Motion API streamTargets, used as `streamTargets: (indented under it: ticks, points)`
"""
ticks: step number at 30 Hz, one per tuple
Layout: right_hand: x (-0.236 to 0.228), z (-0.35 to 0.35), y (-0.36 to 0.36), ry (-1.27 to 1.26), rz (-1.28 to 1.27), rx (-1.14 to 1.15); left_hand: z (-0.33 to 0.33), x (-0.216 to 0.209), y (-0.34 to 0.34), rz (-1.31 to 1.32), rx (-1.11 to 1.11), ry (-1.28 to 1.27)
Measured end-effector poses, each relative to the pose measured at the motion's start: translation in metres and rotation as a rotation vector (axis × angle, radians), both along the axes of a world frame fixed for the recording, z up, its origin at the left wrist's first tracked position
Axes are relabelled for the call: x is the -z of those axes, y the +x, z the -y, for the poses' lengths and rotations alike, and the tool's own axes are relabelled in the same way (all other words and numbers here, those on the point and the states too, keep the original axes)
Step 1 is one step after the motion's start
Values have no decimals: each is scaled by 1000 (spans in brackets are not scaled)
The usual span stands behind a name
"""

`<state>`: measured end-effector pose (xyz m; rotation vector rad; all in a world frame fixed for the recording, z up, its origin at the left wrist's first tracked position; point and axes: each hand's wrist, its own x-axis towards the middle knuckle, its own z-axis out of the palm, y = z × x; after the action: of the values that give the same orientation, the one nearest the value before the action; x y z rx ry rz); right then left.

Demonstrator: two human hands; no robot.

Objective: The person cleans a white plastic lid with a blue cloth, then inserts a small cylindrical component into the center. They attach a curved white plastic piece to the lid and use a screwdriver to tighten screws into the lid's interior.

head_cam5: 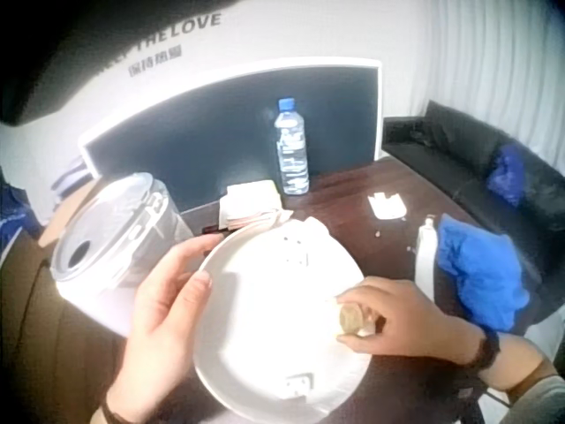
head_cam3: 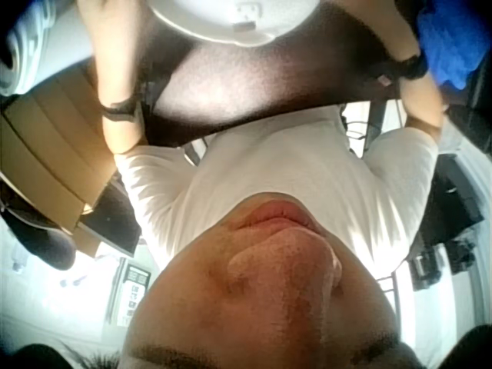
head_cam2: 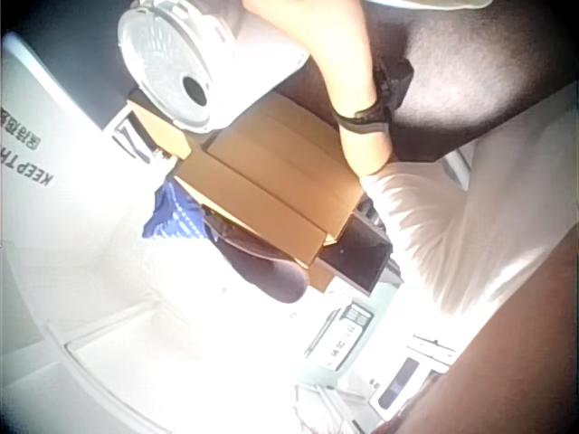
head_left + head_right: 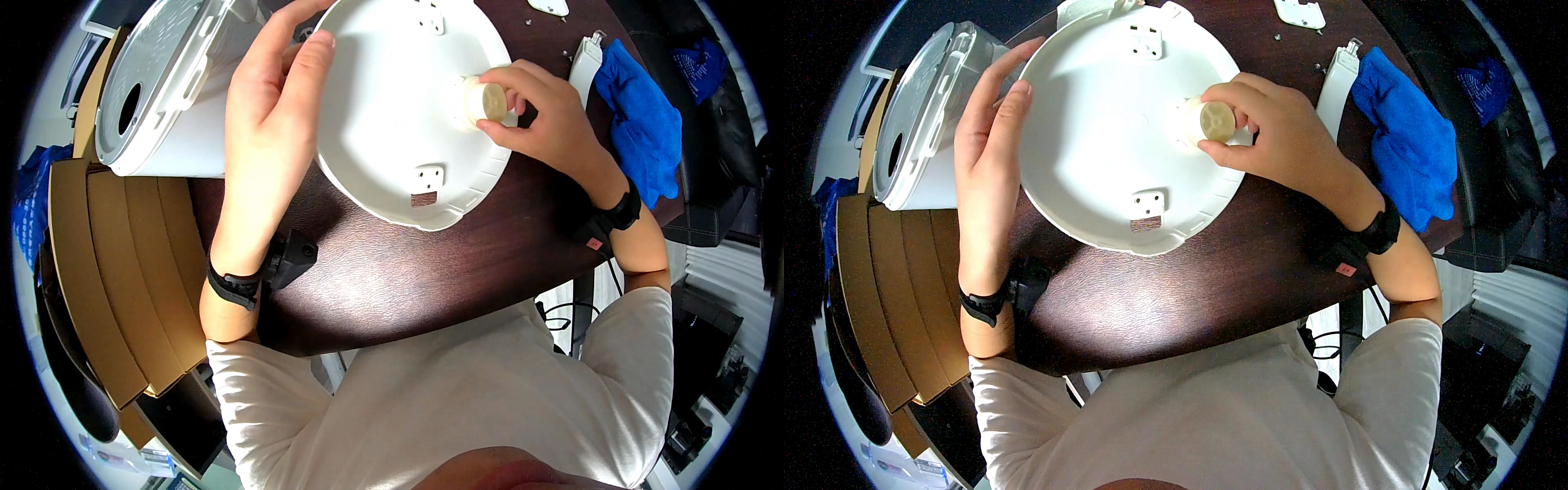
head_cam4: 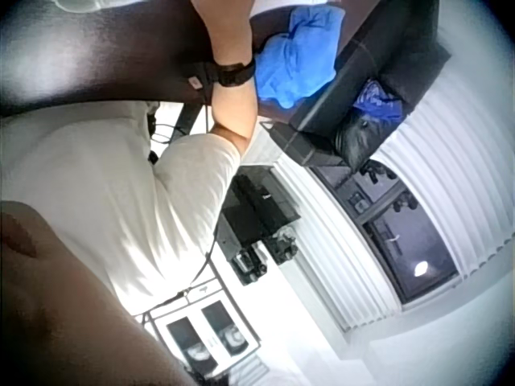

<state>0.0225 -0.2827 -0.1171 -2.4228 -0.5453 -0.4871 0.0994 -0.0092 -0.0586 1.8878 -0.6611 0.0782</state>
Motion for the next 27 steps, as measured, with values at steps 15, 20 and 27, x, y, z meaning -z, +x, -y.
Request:
streamTargets:
  ticks: [15,20,27]
  points:
    - [-3,-1,-4,3,24,67,0,-2,1,-7,5,-60]
    - [-3,-2,-4,23,3,97,0,0,2,15,-9,-56]
    - [-4,-3,-7,40,-49,145,5,0,-4,-53,22,-131]
